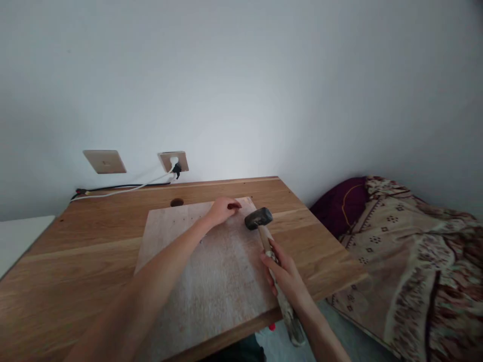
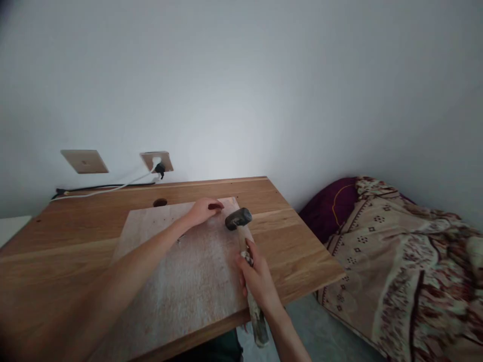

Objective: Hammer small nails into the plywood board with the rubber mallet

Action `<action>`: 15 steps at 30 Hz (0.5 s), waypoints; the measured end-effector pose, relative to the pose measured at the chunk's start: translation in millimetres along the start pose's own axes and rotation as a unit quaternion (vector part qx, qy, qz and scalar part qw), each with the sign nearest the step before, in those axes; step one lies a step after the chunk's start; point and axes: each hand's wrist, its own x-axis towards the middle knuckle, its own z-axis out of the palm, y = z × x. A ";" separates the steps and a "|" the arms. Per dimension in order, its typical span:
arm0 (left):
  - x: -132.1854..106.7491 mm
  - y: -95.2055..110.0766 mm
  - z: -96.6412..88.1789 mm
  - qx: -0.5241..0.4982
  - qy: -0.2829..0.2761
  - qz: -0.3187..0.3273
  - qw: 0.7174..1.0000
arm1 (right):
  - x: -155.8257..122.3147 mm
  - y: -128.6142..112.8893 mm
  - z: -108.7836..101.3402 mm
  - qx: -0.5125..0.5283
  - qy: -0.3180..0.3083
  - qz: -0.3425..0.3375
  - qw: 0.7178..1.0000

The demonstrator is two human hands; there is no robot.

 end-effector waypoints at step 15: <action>-1.3 -3.5 13.7 -0.023 0.041 -0.026 0.999 | 33.1 -20.2 -2.5 -0.044 -0.012 -0.056 0.997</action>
